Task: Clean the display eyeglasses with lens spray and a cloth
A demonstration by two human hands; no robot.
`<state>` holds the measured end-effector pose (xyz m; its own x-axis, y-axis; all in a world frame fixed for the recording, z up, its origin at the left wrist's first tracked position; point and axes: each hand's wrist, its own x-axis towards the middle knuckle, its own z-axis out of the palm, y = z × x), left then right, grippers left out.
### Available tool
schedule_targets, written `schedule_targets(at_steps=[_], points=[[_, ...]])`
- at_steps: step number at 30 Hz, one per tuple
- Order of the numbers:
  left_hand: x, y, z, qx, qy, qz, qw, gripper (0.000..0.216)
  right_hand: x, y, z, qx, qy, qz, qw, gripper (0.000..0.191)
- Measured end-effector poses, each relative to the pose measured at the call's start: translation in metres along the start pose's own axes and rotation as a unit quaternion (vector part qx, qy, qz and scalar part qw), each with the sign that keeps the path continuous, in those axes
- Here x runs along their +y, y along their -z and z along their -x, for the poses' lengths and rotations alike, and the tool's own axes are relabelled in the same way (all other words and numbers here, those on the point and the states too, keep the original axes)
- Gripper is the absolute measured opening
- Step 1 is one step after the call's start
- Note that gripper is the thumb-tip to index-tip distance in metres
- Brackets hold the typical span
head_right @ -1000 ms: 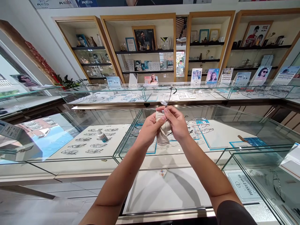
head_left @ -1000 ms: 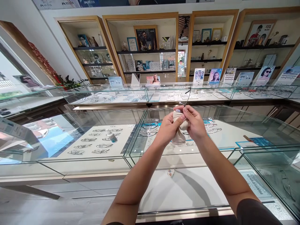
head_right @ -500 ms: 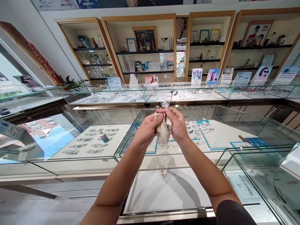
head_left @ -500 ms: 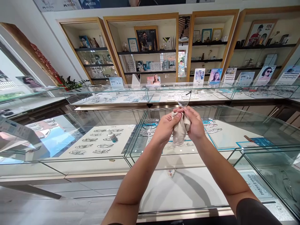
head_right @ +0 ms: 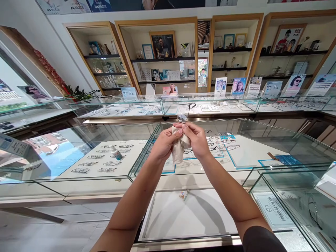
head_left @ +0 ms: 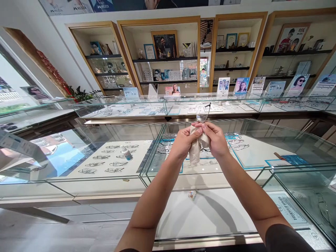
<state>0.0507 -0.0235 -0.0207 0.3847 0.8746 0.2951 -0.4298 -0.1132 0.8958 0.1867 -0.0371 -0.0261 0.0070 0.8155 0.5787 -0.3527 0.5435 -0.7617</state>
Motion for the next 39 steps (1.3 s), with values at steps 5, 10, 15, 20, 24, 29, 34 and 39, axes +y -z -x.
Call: schedule_targets(at_steps=[5,10,15,20,24,29,34,39], points=[[0.002,0.004,0.002,-0.057,-0.003,-0.063,0.996,0.046,-0.006,0.006,-0.003,0.01,-0.029,-0.001,1.0,0.023],[-0.005,0.0,0.002,-0.034,-0.027,-0.114,0.993,0.049,-0.009,0.005,-0.003,0.049,-0.062,-0.037,0.996,0.025],[-0.011,-0.012,0.0,0.032,-0.046,-0.082,0.995,0.056,-0.007,-0.003,0.0,0.072,-0.064,-0.053,0.994,0.027],[-0.01,-0.015,0.002,0.05,-0.051,-0.117,0.991,0.051,-0.008,-0.004,0.003,0.088,-0.048,-0.048,0.994,0.027],[-0.01,-0.013,0.003,0.015,-0.067,-0.142,0.987,0.052,-0.009,-0.003,0.004,0.092,-0.054,-0.017,0.994,0.03],[-0.011,-0.018,0.007,0.02,-0.114,-0.13,0.985,0.049,-0.011,-0.008,0.007,0.076,-0.058,-0.039,0.995,0.028],[-0.015,-0.024,0.008,0.086,-0.171,-0.141,0.971,0.049,-0.014,-0.015,0.011,0.055,-0.06,-0.067,0.994,0.025],[-0.015,-0.017,0.004,0.099,-0.184,-0.17,0.963,0.061,-0.013,-0.013,0.009,0.05,-0.069,-0.052,0.995,0.028]])
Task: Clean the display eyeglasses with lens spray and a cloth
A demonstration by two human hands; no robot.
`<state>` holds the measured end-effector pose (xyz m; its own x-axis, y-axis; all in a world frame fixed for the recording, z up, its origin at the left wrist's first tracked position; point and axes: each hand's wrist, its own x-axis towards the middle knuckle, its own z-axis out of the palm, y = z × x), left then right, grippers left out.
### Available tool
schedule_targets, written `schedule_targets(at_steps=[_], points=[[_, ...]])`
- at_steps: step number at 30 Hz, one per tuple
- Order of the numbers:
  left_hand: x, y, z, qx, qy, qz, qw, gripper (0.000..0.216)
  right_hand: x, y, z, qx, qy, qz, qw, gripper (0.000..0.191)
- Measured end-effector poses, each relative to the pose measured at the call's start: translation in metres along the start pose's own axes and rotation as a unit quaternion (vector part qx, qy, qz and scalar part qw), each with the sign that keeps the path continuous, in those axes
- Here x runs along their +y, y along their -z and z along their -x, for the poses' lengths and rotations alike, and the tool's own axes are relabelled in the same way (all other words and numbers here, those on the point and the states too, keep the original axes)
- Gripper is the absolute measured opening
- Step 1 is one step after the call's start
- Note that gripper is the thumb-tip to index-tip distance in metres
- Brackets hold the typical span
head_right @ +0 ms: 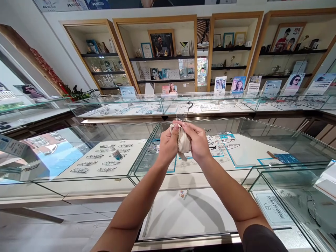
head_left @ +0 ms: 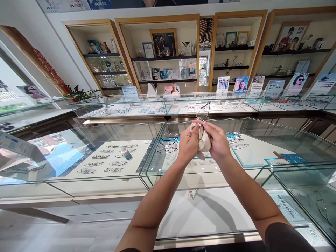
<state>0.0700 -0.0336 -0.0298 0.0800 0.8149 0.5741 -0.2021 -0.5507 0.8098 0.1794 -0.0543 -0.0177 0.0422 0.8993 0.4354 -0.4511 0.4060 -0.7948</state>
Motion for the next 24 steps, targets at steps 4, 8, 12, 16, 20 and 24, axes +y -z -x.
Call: schedule_targets(at_steps=[4,8,12,16,20,24], points=[[0.005,0.01,-0.006,-0.106,0.027,0.015,0.994,0.058,-0.002,0.005,-0.004,0.027,0.008,-0.006,1.0,0.026],[0.01,0.02,-0.009,-0.19,0.073,0.037,0.978,0.049,-0.005,0.008,-0.006,0.035,0.002,-0.008,0.999,0.024],[0.009,0.021,-0.009,-0.187,0.074,0.04,0.979,0.048,-0.003,0.007,-0.007,0.037,0.001,-0.002,0.999,0.025],[0.005,0.012,-0.008,-0.102,0.06,0.037,0.992,0.052,0.0,0.005,-0.006,0.027,-0.008,-0.011,1.0,0.027],[0.002,0.008,-0.008,-0.07,0.054,0.039,0.995,0.058,0.001,0.005,-0.006,0.015,-0.005,-0.006,1.0,0.026],[0.0,0.014,-0.011,-0.094,0.09,0.045,0.991,0.06,0.0,0.008,-0.006,0.029,0.013,0.01,0.999,0.025]])
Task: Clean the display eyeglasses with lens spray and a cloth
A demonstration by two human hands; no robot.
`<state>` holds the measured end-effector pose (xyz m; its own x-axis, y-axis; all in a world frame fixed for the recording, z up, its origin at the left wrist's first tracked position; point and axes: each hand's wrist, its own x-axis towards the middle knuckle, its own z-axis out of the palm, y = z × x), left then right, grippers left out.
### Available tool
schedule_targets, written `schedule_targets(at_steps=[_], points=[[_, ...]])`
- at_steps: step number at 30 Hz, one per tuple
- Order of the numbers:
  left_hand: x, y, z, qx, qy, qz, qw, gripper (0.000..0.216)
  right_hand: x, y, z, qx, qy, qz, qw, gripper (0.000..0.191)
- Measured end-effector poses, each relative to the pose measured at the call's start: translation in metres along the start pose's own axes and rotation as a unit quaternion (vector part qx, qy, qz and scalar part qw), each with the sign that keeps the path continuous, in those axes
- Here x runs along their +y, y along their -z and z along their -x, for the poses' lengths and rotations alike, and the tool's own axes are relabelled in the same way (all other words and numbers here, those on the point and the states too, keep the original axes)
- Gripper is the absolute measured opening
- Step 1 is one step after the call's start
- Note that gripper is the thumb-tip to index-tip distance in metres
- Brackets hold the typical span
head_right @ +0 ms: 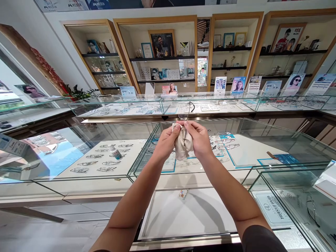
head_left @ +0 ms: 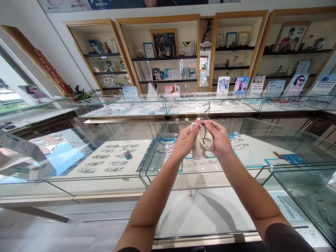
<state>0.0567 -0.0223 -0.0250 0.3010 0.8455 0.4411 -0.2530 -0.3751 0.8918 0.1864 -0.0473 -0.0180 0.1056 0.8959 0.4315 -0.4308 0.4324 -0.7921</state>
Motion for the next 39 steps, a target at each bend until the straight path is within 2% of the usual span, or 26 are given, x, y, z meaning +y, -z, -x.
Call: schedule_targets(at_steps=[3,7,11,14,18,24,29,35,39], points=[[-0.002,0.01,-0.003,0.0,0.011,0.002,1.0,0.06,-0.002,0.002,-0.001,0.012,0.002,0.004,1.0,0.027],[-0.005,0.025,-0.01,0.047,0.018,0.006,0.999,0.06,-0.003,0.007,-0.004,0.016,0.013,0.012,1.0,0.027],[-0.003,0.039,-0.017,0.104,0.031,0.033,0.994,0.063,0.002,0.012,-0.006,-0.011,0.031,0.042,0.999,0.021],[0.002,0.044,-0.018,0.122,0.029,0.039,0.991,0.063,0.005,0.014,-0.007,-0.032,0.027,0.077,0.996,0.022],[0.007,0.045,-0.016,0.106,0.02,0.041,0.993,0.063,0.004,0.014,-0.006,-0.046,0.034,0.121,0.991,0.021],[0.005,0.043,-0.012,0.051,0.012,-0.005,0.999,0.063,0.002,0.01,-0.005,-0.066,0.027,0.161,0.984,0.031],[0.002,0.044,-0.011,0.044,0.004,-0.035,0.998,0.059,0.005,0.012,-0.007,-0.073,0.029,0.175,0.982,0.03],[0.004,0.045,-0.011,0.057,-0.009,-0.076,0.995,0.063,0.007,0.014,-0.008,-0.082,0.041,0.185,0.978,0.028],[0.005,0.042,-0.01,0.039,-0.026,-0.096,0.994,0.062,0.008,0.014,-0.008,-0.081,0.044,0.196,0.976,0.031]])
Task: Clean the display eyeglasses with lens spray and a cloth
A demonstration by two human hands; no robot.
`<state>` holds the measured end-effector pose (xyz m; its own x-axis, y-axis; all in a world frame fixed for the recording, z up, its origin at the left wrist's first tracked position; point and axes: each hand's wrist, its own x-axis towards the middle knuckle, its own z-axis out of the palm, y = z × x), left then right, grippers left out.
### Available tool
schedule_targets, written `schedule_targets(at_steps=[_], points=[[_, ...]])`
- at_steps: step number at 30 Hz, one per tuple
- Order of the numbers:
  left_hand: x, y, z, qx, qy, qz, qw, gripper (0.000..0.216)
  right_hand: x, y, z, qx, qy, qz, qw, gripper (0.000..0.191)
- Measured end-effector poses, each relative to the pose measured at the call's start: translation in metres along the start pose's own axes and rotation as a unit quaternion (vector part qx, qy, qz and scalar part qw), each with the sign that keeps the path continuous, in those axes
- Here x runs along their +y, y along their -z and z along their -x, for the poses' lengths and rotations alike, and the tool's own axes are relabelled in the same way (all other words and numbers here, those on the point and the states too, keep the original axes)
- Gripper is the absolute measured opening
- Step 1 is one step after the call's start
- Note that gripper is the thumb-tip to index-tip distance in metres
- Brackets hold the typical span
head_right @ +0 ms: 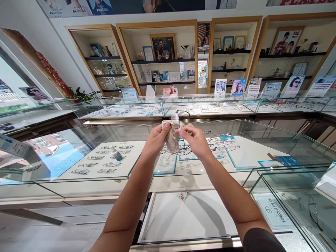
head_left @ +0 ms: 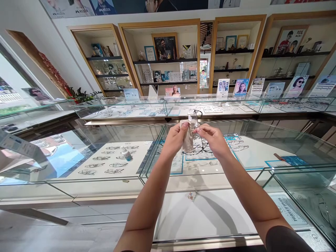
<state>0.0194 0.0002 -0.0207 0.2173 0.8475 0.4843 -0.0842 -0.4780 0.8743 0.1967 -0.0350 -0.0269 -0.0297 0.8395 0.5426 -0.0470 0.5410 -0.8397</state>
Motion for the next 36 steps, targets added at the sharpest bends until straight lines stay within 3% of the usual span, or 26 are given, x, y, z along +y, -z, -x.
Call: schedule_targets(at_steps=[14,24,36], points=[[0.004,-0.003,0.004,-0.032,0.031,0.057,0.997,0.051,0.005,0.002,-0.001,0.013,0.004,0.037,0.999,0.034],[0.008,-0.01,0.004,-0.026,0.1,0.201,0.974,0.041,0.004,0.0,-0.001,-0.03,0.009,-0.004,1.0,0.032],[0.015,-0.014,0.006,-0.04,0.131,0.227,0.964,0.046,-0.003,0.005,0.0,-0.083,0.001,0.051,0.995,0.036]])
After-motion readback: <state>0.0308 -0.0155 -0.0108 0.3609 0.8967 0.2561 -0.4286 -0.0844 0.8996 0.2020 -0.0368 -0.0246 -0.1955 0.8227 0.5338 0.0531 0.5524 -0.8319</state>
